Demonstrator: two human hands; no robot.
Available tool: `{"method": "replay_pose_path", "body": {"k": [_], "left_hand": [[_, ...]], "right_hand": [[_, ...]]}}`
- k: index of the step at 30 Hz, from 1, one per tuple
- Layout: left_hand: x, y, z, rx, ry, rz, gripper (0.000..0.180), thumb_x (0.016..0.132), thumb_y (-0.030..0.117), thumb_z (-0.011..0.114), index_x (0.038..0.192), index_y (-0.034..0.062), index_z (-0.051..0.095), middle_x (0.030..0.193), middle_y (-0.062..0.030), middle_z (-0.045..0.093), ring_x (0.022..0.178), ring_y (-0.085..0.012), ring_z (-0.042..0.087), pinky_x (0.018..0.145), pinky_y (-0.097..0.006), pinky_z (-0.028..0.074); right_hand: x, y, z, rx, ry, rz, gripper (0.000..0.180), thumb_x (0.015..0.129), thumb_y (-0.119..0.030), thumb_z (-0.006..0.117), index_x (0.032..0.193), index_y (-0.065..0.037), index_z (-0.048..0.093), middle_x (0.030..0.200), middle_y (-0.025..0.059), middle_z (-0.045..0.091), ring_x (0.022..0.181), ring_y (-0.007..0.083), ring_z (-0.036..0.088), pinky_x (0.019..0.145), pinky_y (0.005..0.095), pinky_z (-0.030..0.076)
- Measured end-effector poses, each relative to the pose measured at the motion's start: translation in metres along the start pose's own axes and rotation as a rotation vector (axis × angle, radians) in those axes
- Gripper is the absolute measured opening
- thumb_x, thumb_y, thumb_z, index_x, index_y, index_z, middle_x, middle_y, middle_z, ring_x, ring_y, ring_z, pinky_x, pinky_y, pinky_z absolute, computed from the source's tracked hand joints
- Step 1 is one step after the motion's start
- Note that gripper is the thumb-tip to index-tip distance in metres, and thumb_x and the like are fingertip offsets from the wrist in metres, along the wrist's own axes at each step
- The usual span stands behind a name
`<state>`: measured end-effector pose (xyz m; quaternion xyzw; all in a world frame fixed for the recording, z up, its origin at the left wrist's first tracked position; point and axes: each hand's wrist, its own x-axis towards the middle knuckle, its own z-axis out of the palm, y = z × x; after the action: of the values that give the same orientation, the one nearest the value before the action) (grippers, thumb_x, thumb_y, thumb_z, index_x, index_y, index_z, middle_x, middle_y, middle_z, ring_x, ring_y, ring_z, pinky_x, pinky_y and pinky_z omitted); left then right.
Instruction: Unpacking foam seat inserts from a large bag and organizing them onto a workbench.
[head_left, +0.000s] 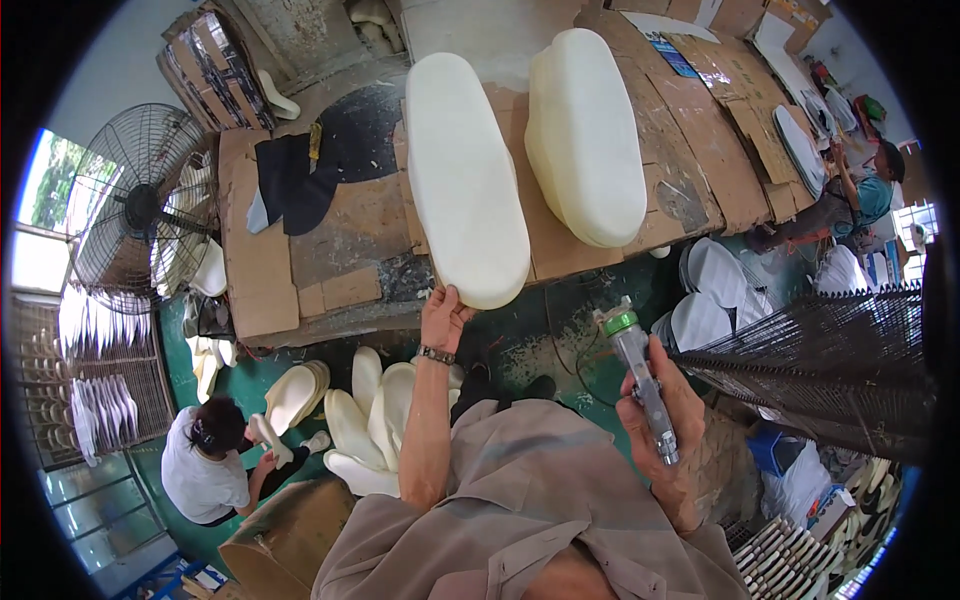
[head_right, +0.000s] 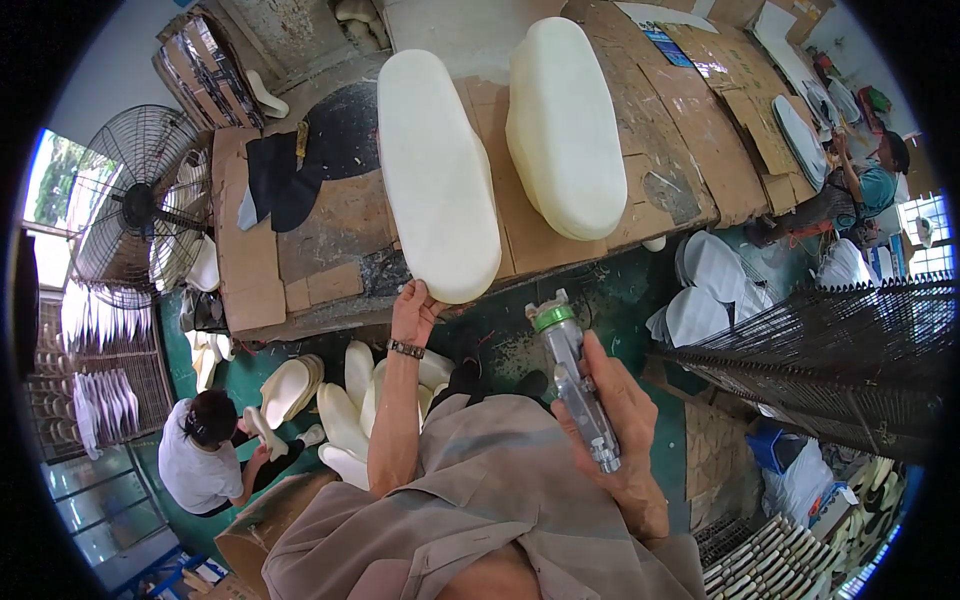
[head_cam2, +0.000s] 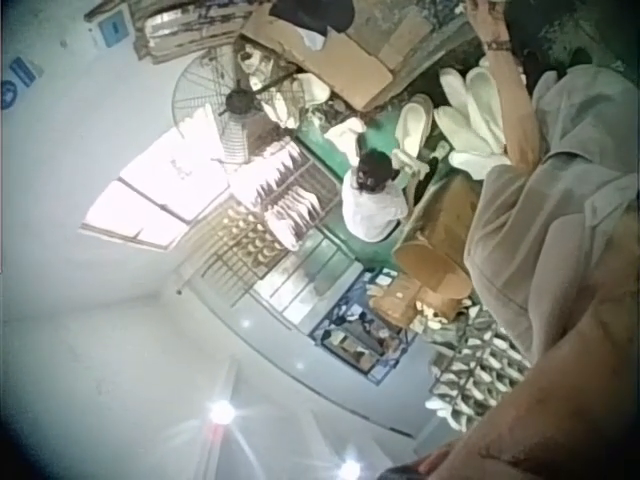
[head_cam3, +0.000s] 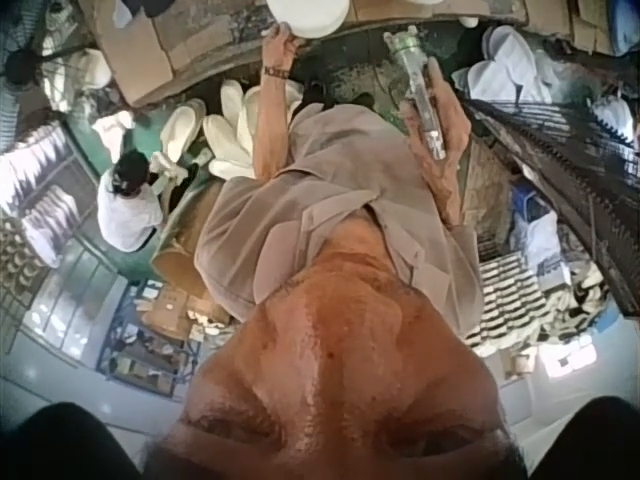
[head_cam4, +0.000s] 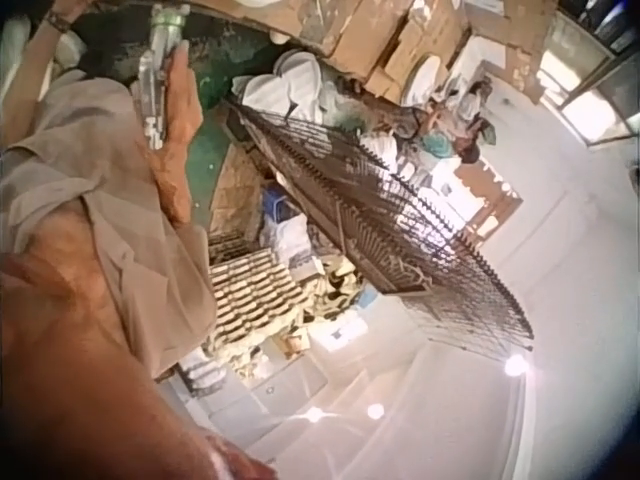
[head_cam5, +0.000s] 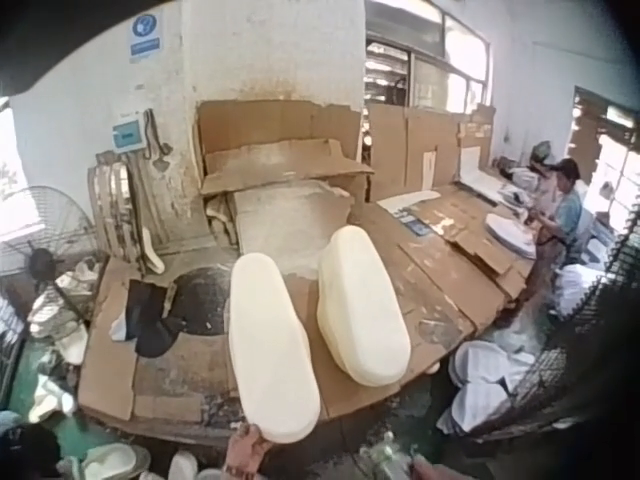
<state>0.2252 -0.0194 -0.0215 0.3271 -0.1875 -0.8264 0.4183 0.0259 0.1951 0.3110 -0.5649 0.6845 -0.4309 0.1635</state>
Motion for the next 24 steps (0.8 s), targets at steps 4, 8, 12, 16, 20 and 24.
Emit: {"method": "replay_pose_path", "body": {"k": [4, 8, 12, 16, 20, 24], "left_hand": [[-0.004, 0.001, 0.010, -0.003, 0.021, -0.003, 0.017, 0.101, 0.018, 0.059, 0.111, 0.0040, 0.055, 0.107, -0.0096, 0.068, 0.098, -0.0226, 0.069, 0.083, -0.042, 0.060], [-0.005, 0.002, 0.008, -0.008, 0.017, -0.001, 0.017, 0.102, 0.017, 0.058, 0.112, 0.0040, 0.056, 0.108, -0.0101, 0.068, 0.099, -0.0236, 0.069, 0.086, -0.043, 0.059], [-0.005, 0.001, 0.008, -0.033, 0.002, -0.002, 0.018, 0.102, 0.018, 0.058, 0.113, 0.0041, 0.056, 0.110, -0.0108, 0.068, 0.101, -0.0248, 0.069, 0.088, -0.043, 0.060], [-0.005, -0.002, 0.005, -0.092, -0.024, 0.001, 0.015, 0.104, 0.021, 0.053, 0.108, 0.0076, 0.059, 0.109, -0.0062, 0.069, 0.101, -0.0212, 0.069, 0.085, -0.040, 0.061], [-0.003, -0.006, -0.002, -0.117, -0.038, 0.035, 0.016, 0.104, 0.021, 0.053, 0.109, 0.0078, 0.061, 0.114, -0.0063, 0.069, 0.105, -0.0217, 0.068, 0.086, -0.039, 0.060], [-0.002, -0.012, -0.011, -0.130, -0.054, 0.037, 0.020, 0.103, 0.020, 0.055, 0.117, 0.0074, 0.060, 0.118, -0.0067, 0.068, 0.108, -0.0217, 0.067, 0.089, -0.040, 0.059]], "right_hand": [[-0.002, -0.002, -0.005, 0.023, -0.006, 0.029, 0.068, 0.076, -0.002, 0.077, 0.138, 0.007, 0.052, 0.093, 0.0167, 0.065, 0.077, 0.0258, 0.063, 0.071, 0.0312, 0.051], [-0.010, -0.008, -0.008, 0.006, 0.048, 0.106, 0.064, 0.076, -0.003, 0.076, 0.136, 0.008, 0.054, 0.093, 0.0168, 0.065, 0.077, 0.0252, 0.064, 0.071, 0.0309, 0.051], [-0.030, 0.003, -0.012, -0.022, 0.062, 0.060, 0.062, 0.077, -0.006, 0.076, 0.133, 0.009, 0.055, 0.092, 0.0169, 0.065, 0.076, 0.0265, 0.064, 0.069, 0.0310, 0.051], [-0.036, 0.004, -0.022, 0.044, 0.010, 0.040, 0.060, 0.077, -0.007, 0.077, 0.131, 0.010, 0.057, 0.089, 0.0171, 0.065, 0.075, 0.0268, 0.064, 0.069, 0.0318, 0.052], [-0.050, 0.011, -0.024, 0.057, 0.091, 0.100, 0.060, 0.078, -0.010, 0.078, 0.130, 0.010, 0.057, 0.086, 0.0171, 0.065, 0.073, 0.0266, 0.064, 0.067, 0.0316, 0.051], [-0.068, 0.022, -0.028, -0.074, 0.116, 0.082, 0.059, 0.092, -0.027, 0.072, 0.134, 0.009, 0.054, 0.085, 0.0120, 0.066, 0.072, 0.0166, 0.063, 0.064, 0.0289, 0.051]]}}
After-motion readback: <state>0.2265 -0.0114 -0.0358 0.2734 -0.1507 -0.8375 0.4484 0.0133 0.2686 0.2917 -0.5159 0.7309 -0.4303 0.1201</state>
